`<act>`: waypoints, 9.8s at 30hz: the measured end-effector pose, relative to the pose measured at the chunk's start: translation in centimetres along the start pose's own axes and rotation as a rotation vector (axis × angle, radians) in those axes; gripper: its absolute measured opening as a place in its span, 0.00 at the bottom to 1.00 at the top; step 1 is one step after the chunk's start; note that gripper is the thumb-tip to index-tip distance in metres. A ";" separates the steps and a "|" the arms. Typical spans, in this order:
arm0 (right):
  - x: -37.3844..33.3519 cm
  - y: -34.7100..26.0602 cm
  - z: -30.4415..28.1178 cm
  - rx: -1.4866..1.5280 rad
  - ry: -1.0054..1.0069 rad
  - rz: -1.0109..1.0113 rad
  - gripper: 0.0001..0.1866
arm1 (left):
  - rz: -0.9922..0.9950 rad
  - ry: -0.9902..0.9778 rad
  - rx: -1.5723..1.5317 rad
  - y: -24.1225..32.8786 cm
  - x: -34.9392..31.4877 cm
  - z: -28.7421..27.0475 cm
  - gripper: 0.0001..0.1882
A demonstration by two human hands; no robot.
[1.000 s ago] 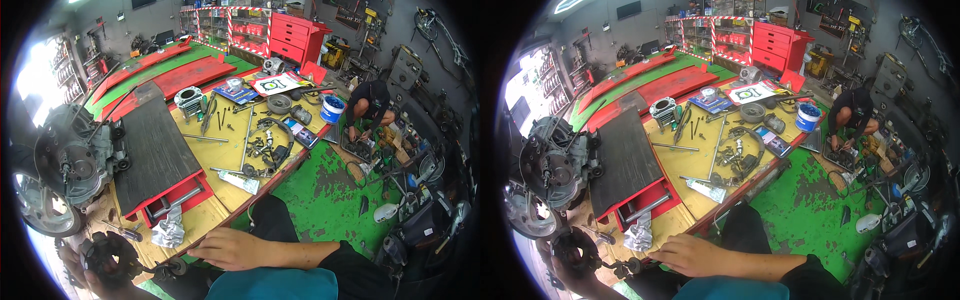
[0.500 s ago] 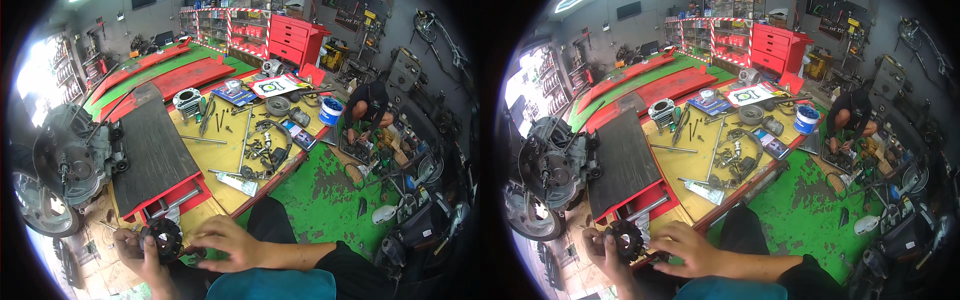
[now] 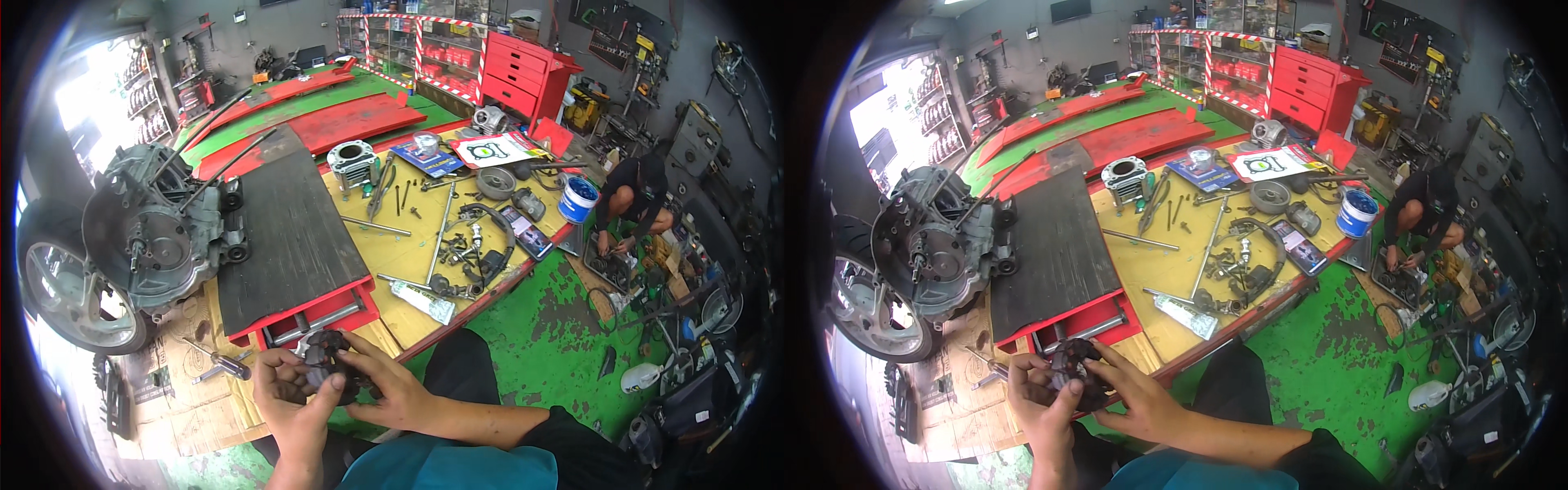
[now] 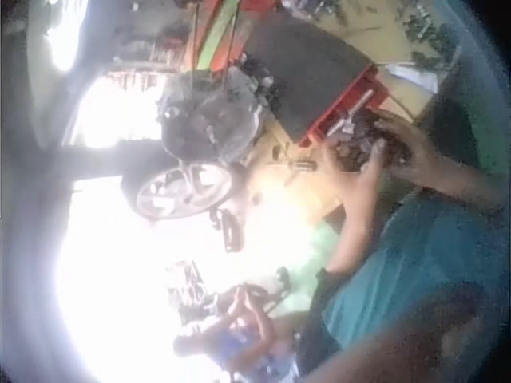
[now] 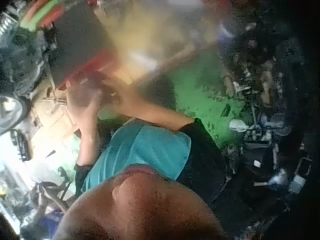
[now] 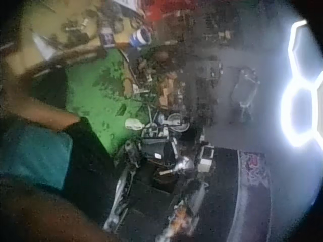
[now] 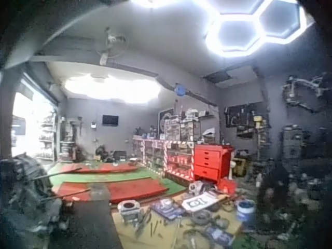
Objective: The person assembles a motorcycle engine casing, inserting a clutch assembly and securing it with bolts. They use a screwdriver to tighten the fasteners and handle various small engine parts and tools on the workbench.
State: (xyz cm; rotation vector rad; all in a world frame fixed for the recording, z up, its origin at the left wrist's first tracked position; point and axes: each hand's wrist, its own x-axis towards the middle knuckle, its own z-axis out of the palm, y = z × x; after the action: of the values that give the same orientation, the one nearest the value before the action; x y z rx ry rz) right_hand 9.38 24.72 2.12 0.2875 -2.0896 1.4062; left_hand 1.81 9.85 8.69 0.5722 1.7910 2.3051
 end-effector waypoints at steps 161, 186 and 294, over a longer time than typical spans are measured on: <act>11.5 -7.4 -5.2 0.368 -0.025 0.161 0.38 | 0.279 -0.356 1.108 -5.3 0.1 -11.5 0.18; 24.6 -12.3 2.5 0.244 -0.625 0.182 0.27 | 1.004 -0.080 0.780 11.7 8.3 -14.6 0.62; 23.7 -10.1 5.6 0.287 -0.188 0.090 0.16 | 0.424 0.085 0.403 3.5 0.0 -11.0 0.25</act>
State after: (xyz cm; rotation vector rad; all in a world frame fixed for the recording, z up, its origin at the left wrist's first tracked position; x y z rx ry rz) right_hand -6.63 18.92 22.20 0.4619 -2.0660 1.7977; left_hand -2.14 -0.91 9.82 1.0159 2.3960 2.2377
